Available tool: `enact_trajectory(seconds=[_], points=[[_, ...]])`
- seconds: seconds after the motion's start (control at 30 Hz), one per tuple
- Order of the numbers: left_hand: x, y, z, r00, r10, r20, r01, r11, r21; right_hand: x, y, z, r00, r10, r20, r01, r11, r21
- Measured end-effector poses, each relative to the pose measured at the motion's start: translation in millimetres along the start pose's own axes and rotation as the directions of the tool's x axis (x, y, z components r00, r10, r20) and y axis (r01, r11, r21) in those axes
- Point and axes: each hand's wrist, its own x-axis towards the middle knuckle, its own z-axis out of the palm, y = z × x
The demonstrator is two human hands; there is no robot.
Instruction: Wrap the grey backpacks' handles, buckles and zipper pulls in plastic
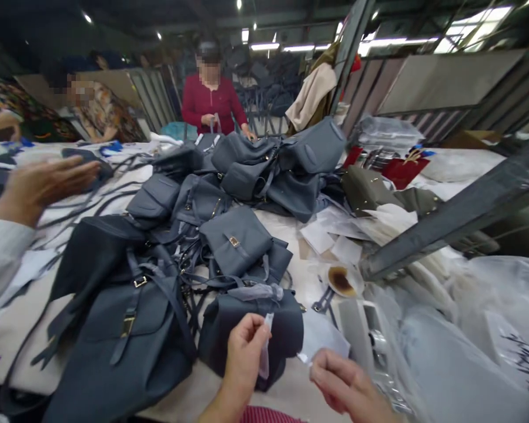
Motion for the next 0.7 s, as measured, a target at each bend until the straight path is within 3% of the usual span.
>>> enact_trajectory(seconds=[0.07, 0.13, 0.37, 0.47, 0.57, 0.63, 0.7], points=[[-2.9, -2.8, 1.1, 0.999, 0.046, -0.006, -0.046, 0.999, 0.028, 14.5, -39.6, 17.0, 0.996, -0.071, 0.062, 0.070, 0.997, 0.031], [-5.6, -5.3, 1.8, 0.996, 0.092, -0.011, -0.091, 0.993, 0.073, 31.8, -58.6, 29.8, 0.993, -0.109, 0.054, 0.110, 0.994, -0.011], [-13.3, -15.2, -3.3, 0.965, 0.263, -0.023, -0.248, 0.933, 0.261, 70.7, -36.7, 40.4, 0.998, -0.059, -0.037, 0.053, 0.987, -0.152], [-15.9, -18.7, -10.0, 0.889, 0.458, -0.006, -0.420, 0.819, 0.390, 71.9, -34.4, 39.8, 0.998, -0.041, -0.038, 0.035, 0.986, -0.162], [-15.0, -20.3, -17.6, 0.763, 0.630, 0.144, -0.609, 0.627, 0.486, 70.3, -36.4, 39.9, 1.000, -0.020, -0.019, 0.017, 0.988, -0.155], [-13.3, -19.4, -21.8, 0.702, 0.664, 0.256, -0.682, 0.524, 0.511, 68.7, -37.2, 40.4, 1.000, -0.005, 0.000, 0.005, 0.990, -0.144], [-12.2, -17.3, -24.9, 0.683, 0.661, 0.309, -0.704, 0.484, 0.520, 67.0, -37.2, 41.4, 1.000, 0.009, 0.019, -0.006, 0.992, -0.124]])
